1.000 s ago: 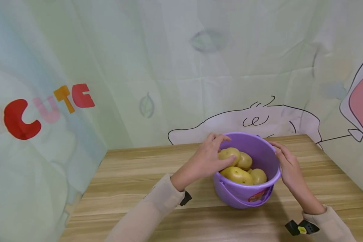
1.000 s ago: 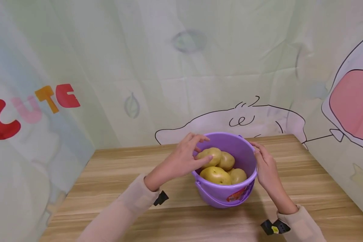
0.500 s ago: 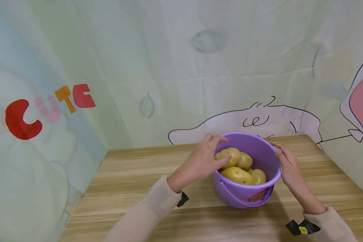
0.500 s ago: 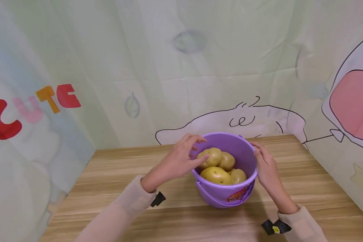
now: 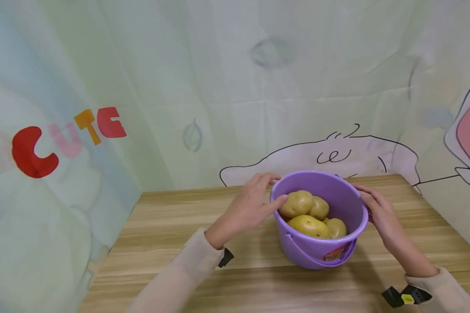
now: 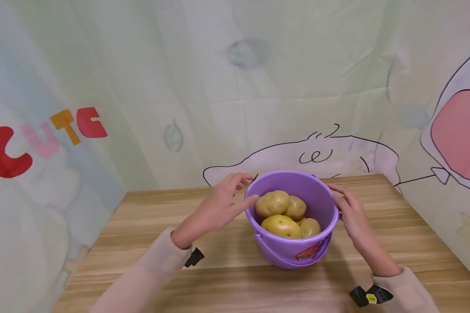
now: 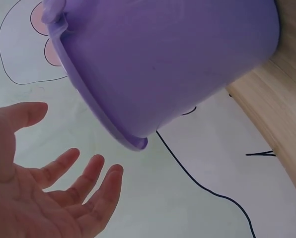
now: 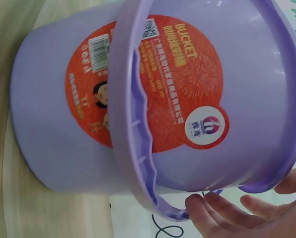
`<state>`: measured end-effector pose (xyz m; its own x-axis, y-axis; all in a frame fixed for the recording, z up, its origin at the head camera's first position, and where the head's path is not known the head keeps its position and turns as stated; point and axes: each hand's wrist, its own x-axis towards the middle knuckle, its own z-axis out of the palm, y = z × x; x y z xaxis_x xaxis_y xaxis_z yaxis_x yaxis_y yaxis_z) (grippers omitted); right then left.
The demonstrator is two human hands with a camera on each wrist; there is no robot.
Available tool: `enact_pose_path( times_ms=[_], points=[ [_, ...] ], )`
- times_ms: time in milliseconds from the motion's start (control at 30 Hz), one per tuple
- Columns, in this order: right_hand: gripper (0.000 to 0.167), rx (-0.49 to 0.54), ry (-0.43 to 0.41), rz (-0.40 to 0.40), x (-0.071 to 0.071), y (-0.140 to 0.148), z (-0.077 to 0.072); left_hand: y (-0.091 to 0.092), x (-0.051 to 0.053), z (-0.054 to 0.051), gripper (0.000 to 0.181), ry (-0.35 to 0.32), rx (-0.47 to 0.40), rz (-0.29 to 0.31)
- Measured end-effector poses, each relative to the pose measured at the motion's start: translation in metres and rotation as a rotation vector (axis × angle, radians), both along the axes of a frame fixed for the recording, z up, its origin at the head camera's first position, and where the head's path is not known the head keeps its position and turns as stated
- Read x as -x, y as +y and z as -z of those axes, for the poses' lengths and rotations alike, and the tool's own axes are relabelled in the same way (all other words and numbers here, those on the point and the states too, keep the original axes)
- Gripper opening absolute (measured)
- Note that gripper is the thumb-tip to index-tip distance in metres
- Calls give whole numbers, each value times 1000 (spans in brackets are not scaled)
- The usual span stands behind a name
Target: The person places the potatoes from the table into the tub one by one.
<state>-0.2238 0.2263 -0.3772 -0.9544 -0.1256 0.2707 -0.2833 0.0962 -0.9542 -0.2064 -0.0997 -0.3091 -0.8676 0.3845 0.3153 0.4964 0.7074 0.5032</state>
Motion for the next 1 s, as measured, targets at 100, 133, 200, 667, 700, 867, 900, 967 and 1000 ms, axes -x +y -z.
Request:
enact_pose_path(
  times_ms=[100,133,200,667,700,867,900,967,1000],
  points=[
    [28,29,39,24,-1,1,1,-6,0,1,55,2,4,-16],
    [26,57,47,25,-1,1,1,-8,-1,2,56,1,5,-24],
    [23,104,64,28,-1,2,2,-12,-2,3,57,7,8,-41],
    [31,-452,374,165,-10,20,18,-44,-22,23,64,77,43,-94],
    [32,-484,379,175,-11,21,19,-46,-24,25,64,79,51,-100],
    [42,-612,342,185,-17,30,22,-58,-32,34,66,68,99,-160],
    [44,-640,329,185,-18,31,23,-60,-34,36,67,61,108,-173],
    [47,-689,319,182,-19,35,26,-66,-36,40,69,60,122,-185],
    [49,-710,315,181,-19,38,28,-68,-38,42,71,63,131,-187]
  ],
)
